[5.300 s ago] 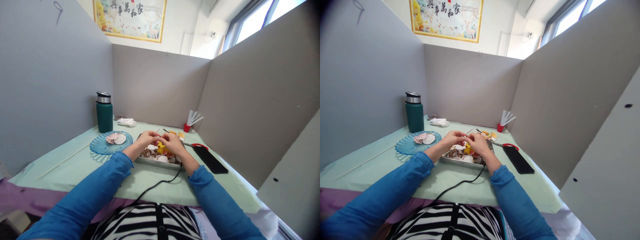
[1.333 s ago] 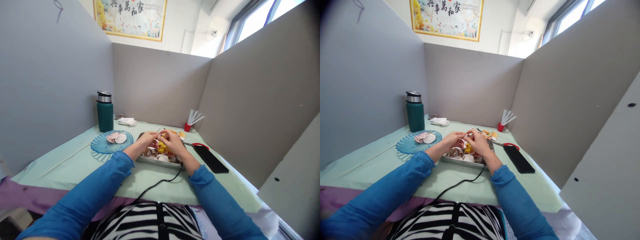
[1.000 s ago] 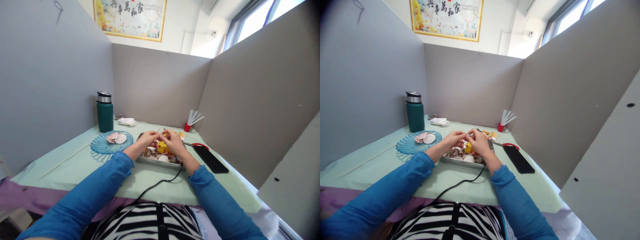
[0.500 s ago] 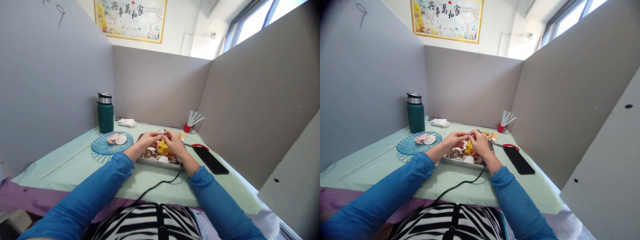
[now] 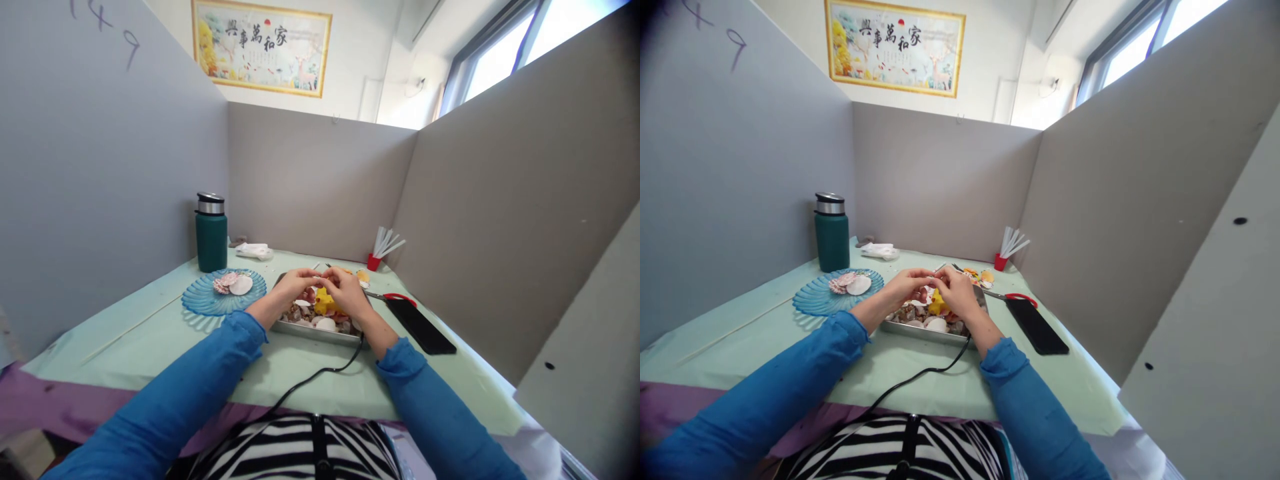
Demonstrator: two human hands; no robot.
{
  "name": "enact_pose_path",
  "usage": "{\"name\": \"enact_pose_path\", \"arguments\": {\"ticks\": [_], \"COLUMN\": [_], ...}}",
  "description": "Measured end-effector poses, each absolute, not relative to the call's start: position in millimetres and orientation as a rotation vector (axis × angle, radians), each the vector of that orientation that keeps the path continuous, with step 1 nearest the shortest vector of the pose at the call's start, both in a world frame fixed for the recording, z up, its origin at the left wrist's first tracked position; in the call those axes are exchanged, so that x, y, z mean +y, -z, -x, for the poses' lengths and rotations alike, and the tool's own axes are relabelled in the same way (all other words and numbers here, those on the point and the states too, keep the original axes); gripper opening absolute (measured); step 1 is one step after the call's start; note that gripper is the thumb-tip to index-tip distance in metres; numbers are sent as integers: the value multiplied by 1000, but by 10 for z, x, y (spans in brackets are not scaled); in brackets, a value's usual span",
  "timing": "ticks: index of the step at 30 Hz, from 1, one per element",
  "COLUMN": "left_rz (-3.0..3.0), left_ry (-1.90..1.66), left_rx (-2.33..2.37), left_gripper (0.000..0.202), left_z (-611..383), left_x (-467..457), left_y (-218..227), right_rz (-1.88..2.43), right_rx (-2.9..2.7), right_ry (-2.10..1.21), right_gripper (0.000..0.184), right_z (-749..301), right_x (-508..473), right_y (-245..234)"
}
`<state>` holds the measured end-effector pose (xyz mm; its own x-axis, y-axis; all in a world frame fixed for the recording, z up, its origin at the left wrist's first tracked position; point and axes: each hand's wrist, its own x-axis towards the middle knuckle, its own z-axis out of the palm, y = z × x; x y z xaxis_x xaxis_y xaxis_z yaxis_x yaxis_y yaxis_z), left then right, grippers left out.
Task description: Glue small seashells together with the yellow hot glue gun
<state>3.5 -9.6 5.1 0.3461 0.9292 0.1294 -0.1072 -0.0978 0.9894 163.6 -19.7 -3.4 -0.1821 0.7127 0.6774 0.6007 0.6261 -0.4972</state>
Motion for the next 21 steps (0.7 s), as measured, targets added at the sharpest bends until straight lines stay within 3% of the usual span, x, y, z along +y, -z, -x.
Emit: {"name": "enact_pose_path", "arguments": {"ticks": [21], "left_rz": [-1232], "left_ry": [-992], "left_rx": [793], "left_gripper": [15], "left_z": [9], "left_x": [-43], "left_y": [-76], "right_rz": [1005], "right_rx": [-1900], "right_ry": [-153], "right_gripper": [13], "right_z": [-1639], "right_x": [-206], "right_y": [25]}}
